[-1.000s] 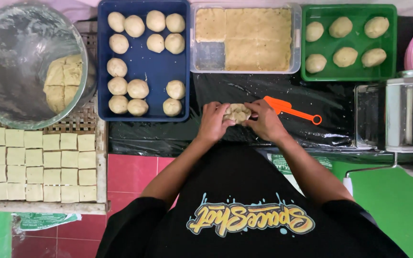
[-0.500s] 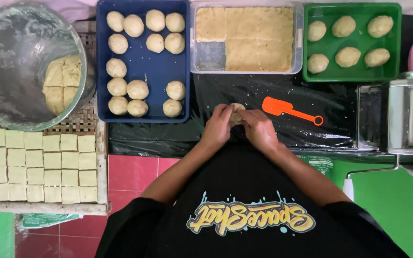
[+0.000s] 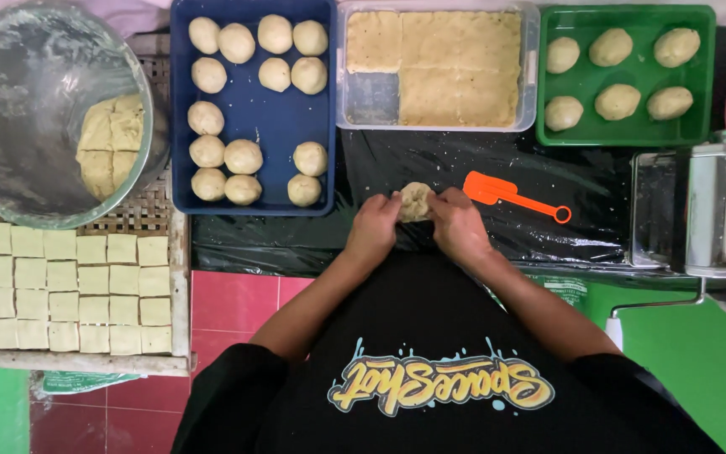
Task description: Rolling pieces of dough into smooth, uniform balls by hand.
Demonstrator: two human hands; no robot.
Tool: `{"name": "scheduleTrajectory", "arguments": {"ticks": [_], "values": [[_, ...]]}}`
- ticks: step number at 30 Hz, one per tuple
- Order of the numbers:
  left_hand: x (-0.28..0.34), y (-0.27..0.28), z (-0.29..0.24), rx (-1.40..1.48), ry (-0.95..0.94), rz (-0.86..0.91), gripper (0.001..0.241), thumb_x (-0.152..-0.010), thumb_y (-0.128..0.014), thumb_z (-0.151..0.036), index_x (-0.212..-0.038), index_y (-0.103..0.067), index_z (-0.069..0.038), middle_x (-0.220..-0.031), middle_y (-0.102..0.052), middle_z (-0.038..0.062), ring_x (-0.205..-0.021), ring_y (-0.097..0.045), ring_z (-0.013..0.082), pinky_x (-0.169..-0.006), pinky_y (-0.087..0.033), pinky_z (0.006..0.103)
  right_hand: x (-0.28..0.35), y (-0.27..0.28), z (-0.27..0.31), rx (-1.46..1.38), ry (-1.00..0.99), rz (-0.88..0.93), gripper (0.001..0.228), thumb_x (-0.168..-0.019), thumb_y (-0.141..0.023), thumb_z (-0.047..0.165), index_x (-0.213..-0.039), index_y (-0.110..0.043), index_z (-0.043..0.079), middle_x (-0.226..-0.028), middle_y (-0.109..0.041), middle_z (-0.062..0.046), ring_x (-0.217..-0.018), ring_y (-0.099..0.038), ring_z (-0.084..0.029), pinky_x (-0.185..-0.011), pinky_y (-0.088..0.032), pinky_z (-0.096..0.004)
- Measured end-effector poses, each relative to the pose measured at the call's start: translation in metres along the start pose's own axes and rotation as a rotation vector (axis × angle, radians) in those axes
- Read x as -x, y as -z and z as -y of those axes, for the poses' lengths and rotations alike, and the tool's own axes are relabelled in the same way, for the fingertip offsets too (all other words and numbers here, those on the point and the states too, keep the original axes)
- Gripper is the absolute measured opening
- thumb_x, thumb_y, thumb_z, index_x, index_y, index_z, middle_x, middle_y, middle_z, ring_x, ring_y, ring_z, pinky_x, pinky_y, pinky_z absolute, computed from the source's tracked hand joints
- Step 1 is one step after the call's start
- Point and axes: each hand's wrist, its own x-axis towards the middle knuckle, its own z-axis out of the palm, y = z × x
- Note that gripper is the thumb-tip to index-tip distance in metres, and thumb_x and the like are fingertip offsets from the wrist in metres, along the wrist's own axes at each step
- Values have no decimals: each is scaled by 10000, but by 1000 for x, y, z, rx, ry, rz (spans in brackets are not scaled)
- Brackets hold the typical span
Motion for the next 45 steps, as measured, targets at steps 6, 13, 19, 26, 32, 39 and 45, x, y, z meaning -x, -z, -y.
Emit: {"name": "scheduleTrajectory", "arguments": {"ticks": [6,13,19,26,32,39,45], "values": [[-24,14,-18,-89,-35,124,311,-890,-568,-173,-1164,-659,-57,-851,-552,64,-818,-627,291,-651,-572,368,3,-10,3,197,160,-29,292,-941,-588,141,-1188,-734,85,-986,-616,-89,-930,-642,-278,-785,-558,-334],[-31,37,16,347,-1,380,588,-787,-771,-147,-1350,-604,-154,-1101,-606,158,-1036,-653,397,-938,-525,471,-19,45,11,-318,-125,148,512,-854,-786,143,-1342,-669,43,-1174,-658,-221,-938,-736,-356,-753,-639,-390],[-42,41,17,433,-106,294,282,-944,-640,-332,-1189,-702,-206,-912,-606,105,-921,-652,362,-814,-538,435,-34,38,7,-296,-126,244,342,-842,-828,181,-1178,-783,137,-1106,-690,-149,-1008,-711,-405,-854,-602,-463],[-54,17,32,372,-142,260,340,-906,-567,-643,-882,-670,-320,-839,-542,-38,-831,-674,235,-715,-556,343,-36,12,-8,-242,-106,182,252,-810,-847,199,-1059,-827,233,-958,-689,-42,-905,-719,-273,-774,-599,-355],[-44,35,27,428,-1,342,624,-811,-734,-562,-1354,-565,-303,-1226,-565,75,-945,-718,303,-763,-610,418,-61,65,17,-343,-252,395,540,-791,-852,164,-1306,-687,155,-1102,-656,-157,-917,-742,-327,-781,-629,-394],[-11,-34,30,261,121,217,542,-783,-746,-597,-1220,-667,-285,-1049,-597,-4,-900,-721,286,-762,-624,407,-63,52,36,-128,5,341,262,-821,-802,162,-1083,-804,163,-1066,-651,-109,-954,-719,-368,-822,-599,-414],[-16,-21,18,229,212,234,404,-806,-738,-541,-1136,-677,-316,-1011,-593,-22,-884,-728,308,-777,-636,422,-44,-3,6,-46,110,135,150,-888,-745,223,-1015,-819,252,-992,-652,14,-996,-683,-194,-862,-563,-248]]}}
